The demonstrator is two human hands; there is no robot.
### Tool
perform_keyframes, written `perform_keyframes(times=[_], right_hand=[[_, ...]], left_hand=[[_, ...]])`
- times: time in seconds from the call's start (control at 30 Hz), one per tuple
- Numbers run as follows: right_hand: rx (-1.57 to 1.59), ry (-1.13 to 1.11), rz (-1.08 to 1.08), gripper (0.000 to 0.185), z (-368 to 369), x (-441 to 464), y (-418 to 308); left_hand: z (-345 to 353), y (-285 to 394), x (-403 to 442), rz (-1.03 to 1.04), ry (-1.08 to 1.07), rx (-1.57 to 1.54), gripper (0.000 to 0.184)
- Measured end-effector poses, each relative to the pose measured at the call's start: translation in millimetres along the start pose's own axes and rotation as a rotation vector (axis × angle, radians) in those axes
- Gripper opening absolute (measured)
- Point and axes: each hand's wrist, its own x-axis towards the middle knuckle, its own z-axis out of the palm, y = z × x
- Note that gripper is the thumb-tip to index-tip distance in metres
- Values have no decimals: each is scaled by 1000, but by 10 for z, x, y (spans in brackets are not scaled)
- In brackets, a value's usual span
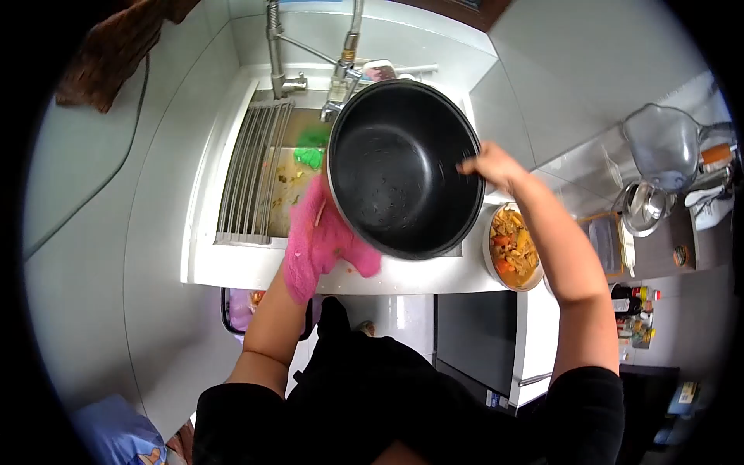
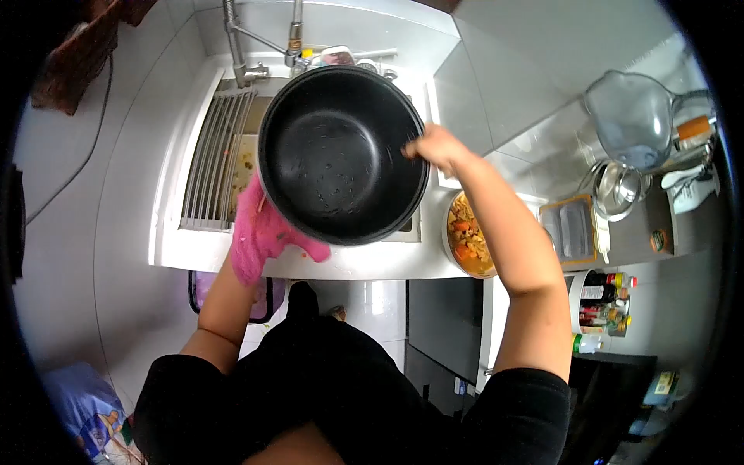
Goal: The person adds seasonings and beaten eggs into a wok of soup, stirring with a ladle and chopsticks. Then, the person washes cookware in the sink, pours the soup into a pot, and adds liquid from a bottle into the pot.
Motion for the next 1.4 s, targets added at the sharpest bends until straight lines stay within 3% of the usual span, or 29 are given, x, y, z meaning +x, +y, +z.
perform_keyframes(times=[0.03,0.1,0.3,0.4,0.47,0.57,0.67,0.8,0.87,0.9,1.0,1.07,1.1,1.17,1.4], right_hand=[[168,30,78,10,106,-89,157],[476,50,231,6,348,-243,499],[1010,171,450,7,783,-628,663],[1259,295,457,9,1028,-688,733],[1264,303,340,9,1033,-760,717],[1133,627,20,5,1097,-851,697],[1055,897,-378,16,933,-686,739],[406,1119,-424,30,451,-713,657],[202,1199,-759,37,316,-668,521],[137,1219,-852,41,288,-680,435],[-106,1289,-1005,50,197,-641,343],[-182,1252,-1087,55,141,-622,318],[-177,1255,-1094,55,133,-630,311],[30,1032,-995,57,143,-733,232],[-181,1151,-1060,57,43,-737,241]], left_hand=[[-262,-5,201,198,-34,284,45],[-509,-46,371,398,-65,562,43],[-307,-649,562,266,-196,416,49],[-73,-938,479,284,-192,461,46],[-10,-918,516,321,-195,559,44],[111,-690,642,417,-240,870,41],[386,-347,716,526,-314,1270,39],[688,-45,650,524,-441,1543,37],[549,-111,815,535,-421,1282,36],[491,-140,903,371,-460,773,37],[349,-144,1314,670,-341,1051,37],[432,-54,1376,752,-292,1043,37],[474,15,1411,753,-282,1008,37],[590,128,1444,734,-285,908,37],[788,175,1511,662,-310,728,36]])
